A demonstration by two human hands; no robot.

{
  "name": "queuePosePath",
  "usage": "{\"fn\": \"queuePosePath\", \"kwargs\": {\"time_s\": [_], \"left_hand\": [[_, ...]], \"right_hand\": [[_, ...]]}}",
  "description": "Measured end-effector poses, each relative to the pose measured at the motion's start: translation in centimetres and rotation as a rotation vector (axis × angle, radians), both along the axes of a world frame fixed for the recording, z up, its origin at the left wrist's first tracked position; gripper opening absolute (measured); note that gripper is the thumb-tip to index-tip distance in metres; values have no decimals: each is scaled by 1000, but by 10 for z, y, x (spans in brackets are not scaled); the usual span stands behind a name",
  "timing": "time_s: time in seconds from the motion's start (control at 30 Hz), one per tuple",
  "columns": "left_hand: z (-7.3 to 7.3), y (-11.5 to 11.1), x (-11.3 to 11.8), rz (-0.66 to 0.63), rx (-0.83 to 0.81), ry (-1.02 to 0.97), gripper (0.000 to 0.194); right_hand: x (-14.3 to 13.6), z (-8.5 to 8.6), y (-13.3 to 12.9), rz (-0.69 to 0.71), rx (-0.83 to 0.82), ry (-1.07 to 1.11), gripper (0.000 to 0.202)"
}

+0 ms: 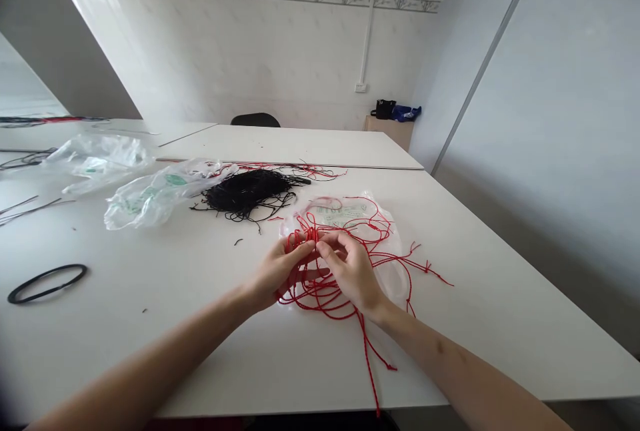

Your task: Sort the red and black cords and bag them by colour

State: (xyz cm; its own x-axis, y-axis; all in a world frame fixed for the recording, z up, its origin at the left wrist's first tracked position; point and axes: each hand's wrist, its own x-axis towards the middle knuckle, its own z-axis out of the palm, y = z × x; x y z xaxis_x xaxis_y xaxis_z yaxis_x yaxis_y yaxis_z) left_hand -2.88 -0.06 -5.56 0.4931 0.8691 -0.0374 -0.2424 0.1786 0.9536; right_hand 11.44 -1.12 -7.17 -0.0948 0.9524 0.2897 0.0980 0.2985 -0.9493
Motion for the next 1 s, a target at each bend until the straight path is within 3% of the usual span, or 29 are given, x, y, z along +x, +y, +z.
{"fn": "queuePosePath", "kwargs": {"time_s": [0.13,0.47,0.67,1.0], "left_hand": [[0,0,1,-32,32,14,29],[6,1,1,-22,18,4,31],[9,-3,1,-87,33,-9,32],[6,-2,1,-96,22,7,40]], "right_hand": [[2,0,2,-31,-9,-2,22],[6,6,7,43,-22,17,23],[7,6,6,25,-27,43,22],[9,11,4,44,-25,-2,23]]}}
